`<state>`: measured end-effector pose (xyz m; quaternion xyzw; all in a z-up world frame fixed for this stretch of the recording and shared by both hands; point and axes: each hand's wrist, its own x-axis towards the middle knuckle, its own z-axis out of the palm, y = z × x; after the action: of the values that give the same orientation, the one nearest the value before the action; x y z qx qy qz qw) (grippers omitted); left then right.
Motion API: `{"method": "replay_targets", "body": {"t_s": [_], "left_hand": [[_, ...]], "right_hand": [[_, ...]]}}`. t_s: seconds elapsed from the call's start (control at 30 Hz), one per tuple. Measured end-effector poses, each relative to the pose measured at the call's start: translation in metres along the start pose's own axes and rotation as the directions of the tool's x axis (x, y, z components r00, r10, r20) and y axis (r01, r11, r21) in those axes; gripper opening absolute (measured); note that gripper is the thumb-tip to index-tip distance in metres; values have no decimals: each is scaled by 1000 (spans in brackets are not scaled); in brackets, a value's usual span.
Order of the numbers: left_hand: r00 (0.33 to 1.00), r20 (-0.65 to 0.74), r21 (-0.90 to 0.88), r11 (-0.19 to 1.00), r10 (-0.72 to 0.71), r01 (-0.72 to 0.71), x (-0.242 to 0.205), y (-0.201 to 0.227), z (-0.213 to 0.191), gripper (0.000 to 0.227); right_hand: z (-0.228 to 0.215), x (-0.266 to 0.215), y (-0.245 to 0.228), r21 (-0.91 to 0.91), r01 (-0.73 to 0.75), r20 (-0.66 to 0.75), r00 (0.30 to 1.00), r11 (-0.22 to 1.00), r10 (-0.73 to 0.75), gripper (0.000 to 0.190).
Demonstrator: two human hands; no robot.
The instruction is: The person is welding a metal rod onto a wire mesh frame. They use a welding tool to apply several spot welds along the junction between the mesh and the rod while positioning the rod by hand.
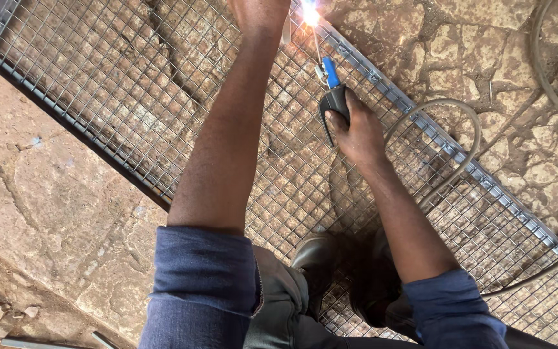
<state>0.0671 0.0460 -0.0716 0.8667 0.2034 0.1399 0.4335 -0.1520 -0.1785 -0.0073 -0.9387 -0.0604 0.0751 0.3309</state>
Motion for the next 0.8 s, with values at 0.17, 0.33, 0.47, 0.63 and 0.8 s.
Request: {"method": "replay_targets", "body": {"t_s": [0.17, 0.33, 0.47, 0.63, 0.8], "left_hand": [[998, -41, 84, 996, 40, -37, -7, 12, -10, 46], [1000, 10, -102, 994, -22, 23, -11, 14, -9, 46], [998, 55, 76, 997, 13, -17, -6, 11, -3, 40], [998, -19, -66, 996, 63, -64, -14, 12, -7, 35], [999, 35, -33, 999, 4, -3, -18, 30, -22, 33]], "right_hand": [[-7, 4, -8, -28, 38, 6, 999, 999, -38, 61], [-14, 15, -13, 22, -37, 22, 999, 999, 37, 48], [-26, 25, -16, 88, -155, 74, 986, 984, 149, 45], [-35, 36, -24, -3, -161, 112, 981, 987, 160, 49], [-38, 42, -27, 6, -54, 115, 992, 998, 53, 43]]}}
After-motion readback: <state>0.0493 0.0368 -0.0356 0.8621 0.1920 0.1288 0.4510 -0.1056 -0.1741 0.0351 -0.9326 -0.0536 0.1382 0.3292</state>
